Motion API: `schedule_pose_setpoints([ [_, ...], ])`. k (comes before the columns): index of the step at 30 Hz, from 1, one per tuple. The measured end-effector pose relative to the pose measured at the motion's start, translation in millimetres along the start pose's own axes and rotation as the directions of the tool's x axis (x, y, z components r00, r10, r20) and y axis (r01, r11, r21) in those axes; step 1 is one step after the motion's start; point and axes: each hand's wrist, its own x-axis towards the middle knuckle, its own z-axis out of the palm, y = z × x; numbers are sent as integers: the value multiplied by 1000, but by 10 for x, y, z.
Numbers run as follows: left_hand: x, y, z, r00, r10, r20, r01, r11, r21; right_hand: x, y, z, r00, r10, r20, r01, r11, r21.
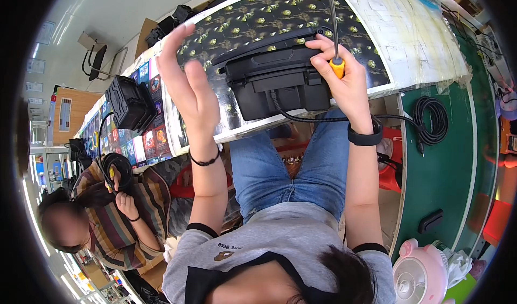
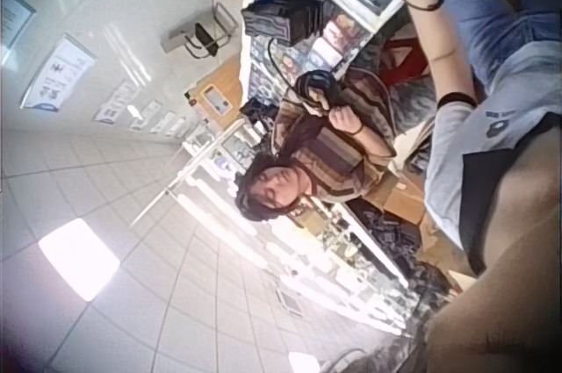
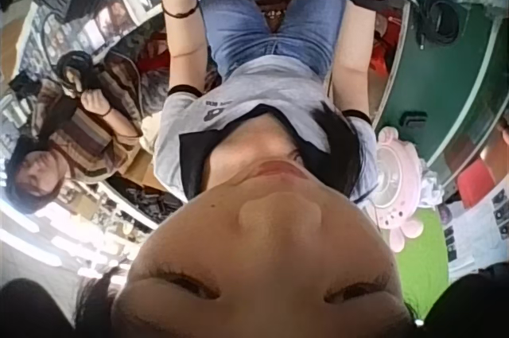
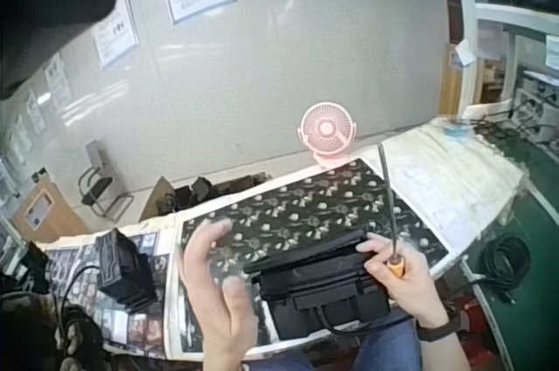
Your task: Assembling a black electronic housing using a screwdriver.
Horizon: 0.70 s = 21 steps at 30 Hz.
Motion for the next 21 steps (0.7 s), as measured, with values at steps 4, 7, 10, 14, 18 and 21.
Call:
schedule_pose_setpoints([
  [4, 226, -4, 275, 971, 53, 234, -101, 976, 195, 4, 8, -9, 1000, 1, 5, -1, 1000, -7],
  [7, 59, 72, 521, 841, -51, 539, -67, 978, 197, 31, 33, 11, 1000, 29, 0, -29, 999, 25],
  [10, -22, -6, 567, 899, 45, 435, -207, 921, 332, 84, 59, 38, 1000, 20, 6, -21, 998, 53],
  [14, -91, -21, 588, 918, 43, 394, -207, 901, 382, 52, 33, 13, 1000, 18, 17, -18, 999, 32],
  [18, -118, -25, 593, 932, 31, 361, -186, 895, 404, -139, -22, 19, 978, 124, -167, -116, 992, 53],
  [21, -150, -43, 608, 943, 34, 332, -185, 882, 433, -258, -39, 69, 962, 83, -261, -136, 972, -192],
])
